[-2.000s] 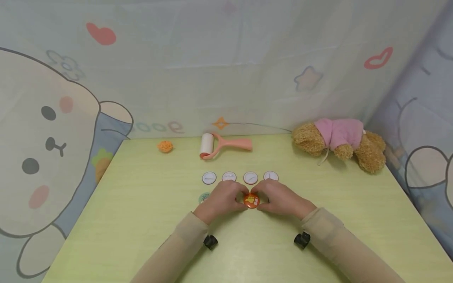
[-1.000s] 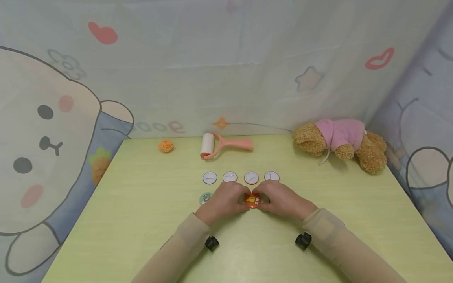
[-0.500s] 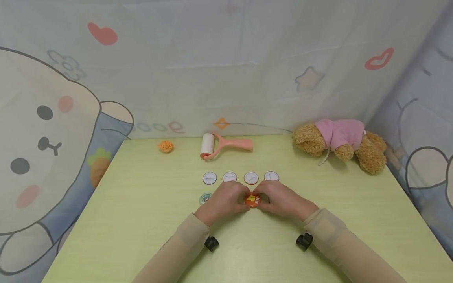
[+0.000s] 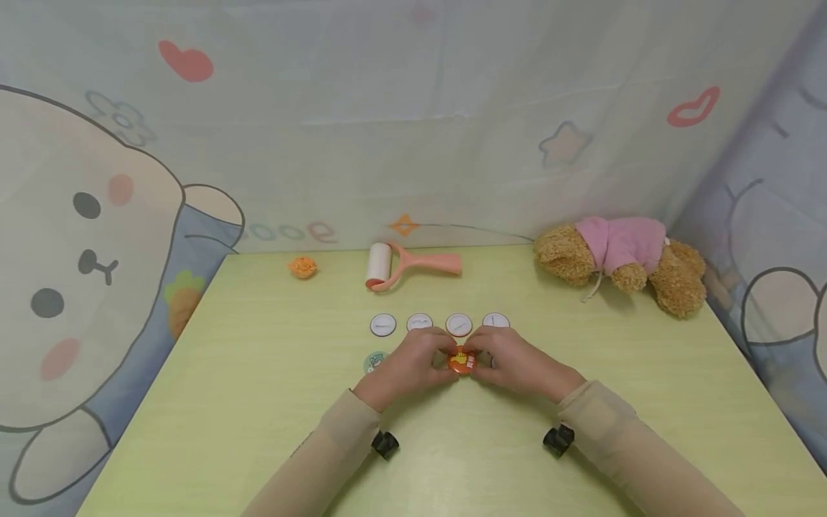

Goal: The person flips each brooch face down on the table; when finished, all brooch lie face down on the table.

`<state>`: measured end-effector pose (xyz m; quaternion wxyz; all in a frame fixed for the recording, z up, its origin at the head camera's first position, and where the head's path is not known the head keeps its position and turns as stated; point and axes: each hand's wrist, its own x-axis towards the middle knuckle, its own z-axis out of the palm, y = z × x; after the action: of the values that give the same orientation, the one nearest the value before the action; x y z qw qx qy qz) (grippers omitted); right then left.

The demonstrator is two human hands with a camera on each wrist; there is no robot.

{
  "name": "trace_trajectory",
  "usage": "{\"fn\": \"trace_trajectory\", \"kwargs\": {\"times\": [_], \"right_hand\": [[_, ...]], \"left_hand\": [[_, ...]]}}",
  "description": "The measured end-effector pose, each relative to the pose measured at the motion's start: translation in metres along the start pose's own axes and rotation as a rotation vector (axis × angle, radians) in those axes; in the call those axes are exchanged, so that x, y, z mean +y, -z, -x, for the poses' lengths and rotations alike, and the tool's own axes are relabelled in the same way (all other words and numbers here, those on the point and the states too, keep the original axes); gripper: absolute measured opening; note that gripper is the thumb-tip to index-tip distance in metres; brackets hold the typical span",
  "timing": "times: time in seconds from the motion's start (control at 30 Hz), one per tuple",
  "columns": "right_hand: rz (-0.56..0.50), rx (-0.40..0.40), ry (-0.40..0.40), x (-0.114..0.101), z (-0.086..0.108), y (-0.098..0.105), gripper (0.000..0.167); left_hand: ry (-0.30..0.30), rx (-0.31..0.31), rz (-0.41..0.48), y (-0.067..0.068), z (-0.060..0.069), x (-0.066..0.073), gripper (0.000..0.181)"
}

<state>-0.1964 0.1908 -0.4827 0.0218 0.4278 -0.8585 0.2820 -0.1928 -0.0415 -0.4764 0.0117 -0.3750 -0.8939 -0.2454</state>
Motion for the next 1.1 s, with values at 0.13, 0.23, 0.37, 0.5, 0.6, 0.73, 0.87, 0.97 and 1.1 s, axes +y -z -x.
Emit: {"fn": "trace_trajectory", "kwargs": {"times": [0.13,0.23,0.37,0.5,0.6,0.73,0.87,0.97,1.1], "right_hand": [[-0.012,0.004,0.003,0.0003,0.0009,0.0003,0.020],[-0.014,0.006,0.009,0.0000,0.0014,0.0008,0.021],[-0.031,-0.007,0.003,-0.0005,0.0012,0.0017,0.022],[-0.037,-0.011,-0.002,0.0005,0.0019,0.0014,0.023],[-0.027,-0.009,0.003,0.0015,0.0026,0.0005,0.024],[-0.013,-0.010,0.013,0.0018,0.0024,-0.0001,0.023],[-0.008,-0.015,0.019,0.0017,0.0022,-0.0002,0.021],[-0.014,-0.018,0.020,0.0021,0.0024,-0.0004,0.019],[-0.031,-0.010,0.028,0.0026,0.0029,-0.0006,0.018]], "left_hand": [[-0.007,-0.008,0.032,0.0012,0.0001,-0.0003,0.023],[-0.016,-0.011,0.055,0.0008,0.0002,-0.0014,0.022],[-0.022,-0.006,0.080,0.0000,0.0009,-0.0018,0.022],[-0.015,-0.002,0.087,0.0000,0.0017,-0.0017,0.020],[-0.004,-0.002,0.086,0.0008,0.0024,-0.0011,0.019],[0.000,0.003,0.092,0.0014,0.0034,-0.0007,0.016],[-0.005,0.008,0.098,0.0003,0.0037,-0.0021,0.014],[-0.015,0.015,0.099,-0.0007,0.0035,-0.0033,0.012],[-0.030,0.024,0.102,-0.0014,0.0029,-0.0041,0.010]]}}
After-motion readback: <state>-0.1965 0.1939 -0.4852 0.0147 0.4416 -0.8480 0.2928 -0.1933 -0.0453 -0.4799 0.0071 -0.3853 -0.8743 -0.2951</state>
